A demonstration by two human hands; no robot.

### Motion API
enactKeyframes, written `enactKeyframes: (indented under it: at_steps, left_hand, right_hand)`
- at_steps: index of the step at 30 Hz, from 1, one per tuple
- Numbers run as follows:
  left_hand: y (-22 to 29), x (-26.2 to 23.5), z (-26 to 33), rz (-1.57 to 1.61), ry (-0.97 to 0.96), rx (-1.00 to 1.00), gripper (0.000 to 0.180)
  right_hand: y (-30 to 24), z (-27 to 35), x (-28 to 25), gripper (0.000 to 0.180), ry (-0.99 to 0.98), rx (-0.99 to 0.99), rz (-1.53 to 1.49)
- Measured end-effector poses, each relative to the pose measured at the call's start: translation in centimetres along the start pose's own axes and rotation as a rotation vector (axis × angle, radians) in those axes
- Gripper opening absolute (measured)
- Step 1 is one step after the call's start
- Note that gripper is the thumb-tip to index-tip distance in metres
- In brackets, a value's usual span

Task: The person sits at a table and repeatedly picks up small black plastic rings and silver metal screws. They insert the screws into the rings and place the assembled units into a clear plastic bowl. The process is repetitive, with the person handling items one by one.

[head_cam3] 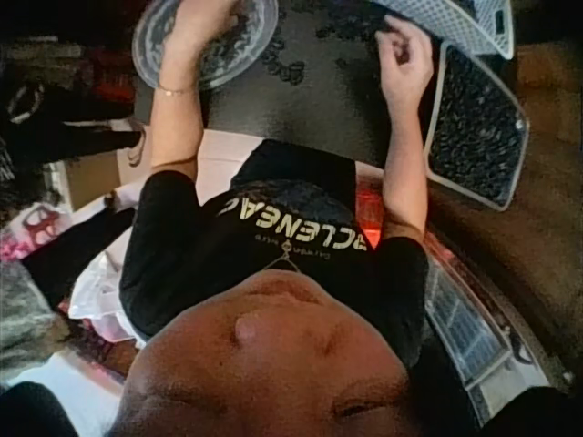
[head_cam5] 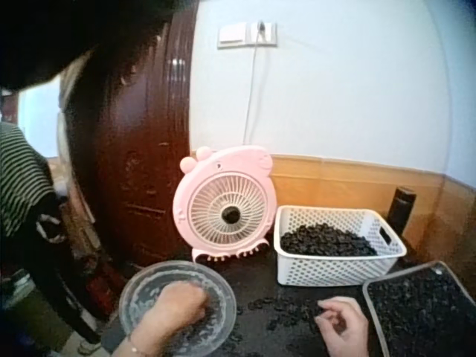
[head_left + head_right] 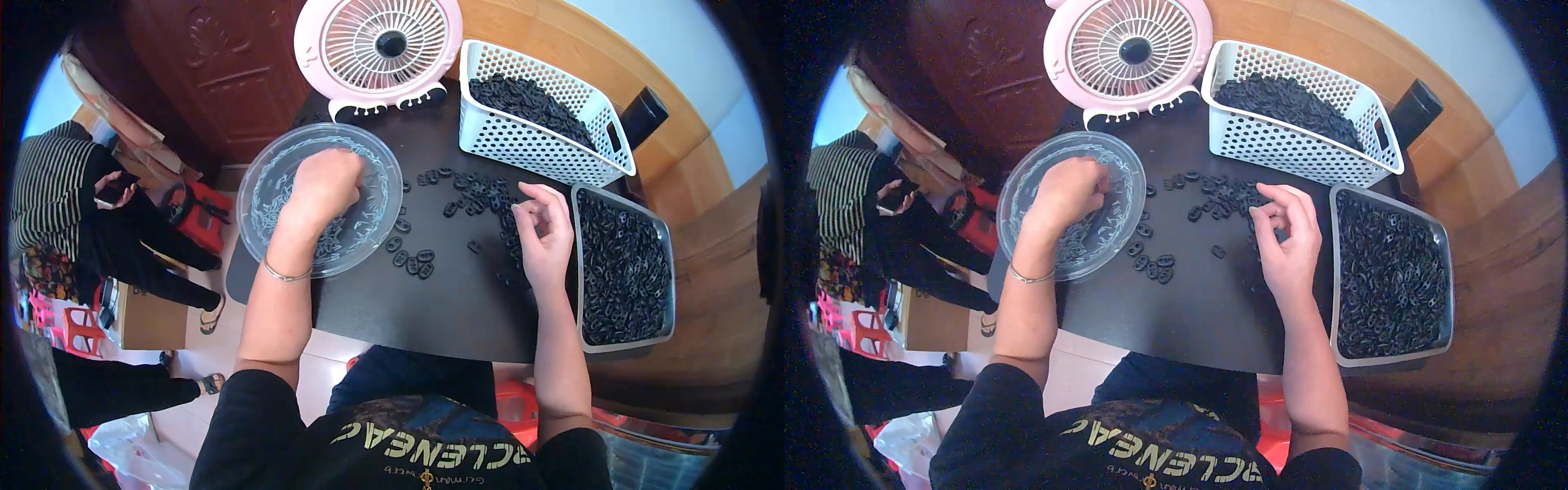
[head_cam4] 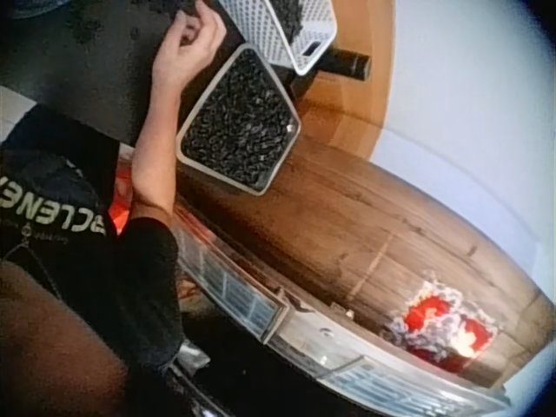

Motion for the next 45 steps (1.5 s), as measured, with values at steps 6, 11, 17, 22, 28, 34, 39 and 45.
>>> enactKeyframes:
  at_steps: [6, 11, 17, 22, 28, 34, 39, 45]
  left_hand:
    - [-0.7, 0.5, 0.2, 0.091, 0.02, 0.007, 0.011]
    - [-0.7, 0.4, 0.0, 0.112, -0.019, -0.036, 0.011]
    - [-0.4, 0.3, -0.1, 0.063, -0.018, -0.041, 0.007]
    - [0.0, -0.2, -0.1, 0.052, 0.075, -0.03, 0.008]
    - [1.0, -1.3, -0.6, 0.441, 0.302, 0.03, 0.009]
    - [1.9, -1.8, -0.9, 0.673, 0.475, 0.053, 0.012]
    - [2.5, -1.6, -1.1, 0.644, 0.481, 0.092, 0.014]
    - [2.8, -1.7, -1.0, 0.626, 0.587, 0.17, 0.01]
  right_hand:
    - [0.2, 0.1, 0.1, 0.023, -0.006, -0.007, 0.023]
    - [0.2, 0.2, 0.2, 0.02, -0.038, 0.026, 0.021]
    - [-0.1, 0.4, 0.6, 0.017, -0.249, -0.019, 0.246]
    - [-0.1, 1.2, 1.7, 0.02, -0.537, -0.036, 0.299]
    - [0.1, 1.4, 1.9, 0.019, -0.552, -0.038, 0.367]
    - [-0.4, 1.7, 2.3, 0.016, -0.539, -0.038, 0.412]
    - [-0.4, 1.7, 2.6, 0.014, -0.493, -0.145, 0.39]
    - [-1.2, 1.6, 2.4, 0.009, -0.312, -0.095, 0.288]
Point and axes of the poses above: each hand's wrist, its own z-axis away from the middle knuckle, its own x-axis out of the palm, y = z × x, the point moved 3 cm from there along -z, towards the middle knuckle, and after that the axes turned 9 degrees about x, right-handed, at the moved point
